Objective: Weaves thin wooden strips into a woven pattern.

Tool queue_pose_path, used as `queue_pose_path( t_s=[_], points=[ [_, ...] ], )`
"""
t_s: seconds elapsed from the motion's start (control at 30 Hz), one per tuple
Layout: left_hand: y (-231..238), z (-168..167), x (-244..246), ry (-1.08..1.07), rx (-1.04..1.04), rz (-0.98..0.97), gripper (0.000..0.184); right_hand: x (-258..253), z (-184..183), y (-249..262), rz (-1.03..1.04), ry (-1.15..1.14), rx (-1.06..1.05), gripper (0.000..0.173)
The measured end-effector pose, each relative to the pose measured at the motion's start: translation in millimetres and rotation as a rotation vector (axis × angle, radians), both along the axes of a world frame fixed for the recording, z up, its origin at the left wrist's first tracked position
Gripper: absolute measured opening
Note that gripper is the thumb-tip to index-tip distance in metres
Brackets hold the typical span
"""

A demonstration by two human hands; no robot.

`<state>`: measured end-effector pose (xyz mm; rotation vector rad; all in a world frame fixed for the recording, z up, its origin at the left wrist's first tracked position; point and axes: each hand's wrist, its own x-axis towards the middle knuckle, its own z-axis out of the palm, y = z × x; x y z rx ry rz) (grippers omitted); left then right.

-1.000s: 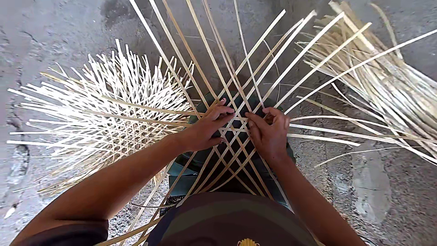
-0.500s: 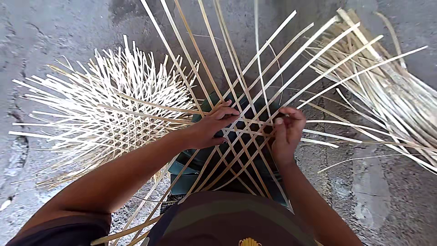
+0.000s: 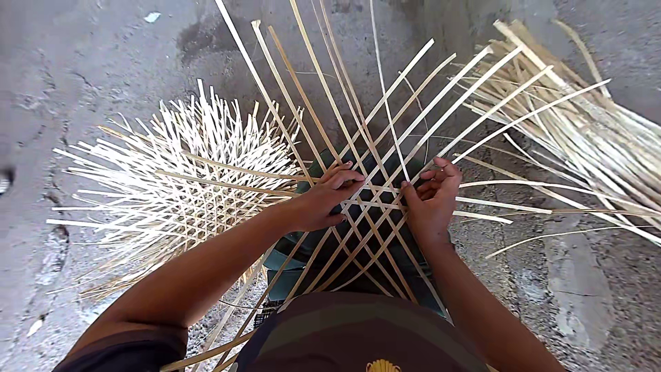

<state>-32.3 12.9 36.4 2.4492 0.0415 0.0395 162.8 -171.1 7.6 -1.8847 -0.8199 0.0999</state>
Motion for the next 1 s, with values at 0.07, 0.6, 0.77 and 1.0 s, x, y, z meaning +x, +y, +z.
queue_pose_path(
  t_s=[0.07, 0.6, 0.77, 1.0],
  points=[
    [0.0, -0.6, 0.5, -0.003, 0.002, -0.003, 0.071, -0.1, -0.6, 0.9, 0.002, 0.031, 0.034, 0.069],
    [12.3, 2.0, -37.3, -0.100, 0.079, 0.150, 0.060, 2.1, -1.6, -3.4, 0.082, 0.216, 0.169, 0.045],
    [18.3, -2.3, -36.6, -0.097, 0.080, 0.094, 0.058, 3.8, -7.6, -3.5, 0.088, 0.233, 0.224, 0.039],
    [14.1, 7.6, -34.2, -0.011, 0.149, 0.112, 0.058, 4.1, -10.0, -5.3, 0.097, 0.126, 0.150, 0.032]
  ],
)
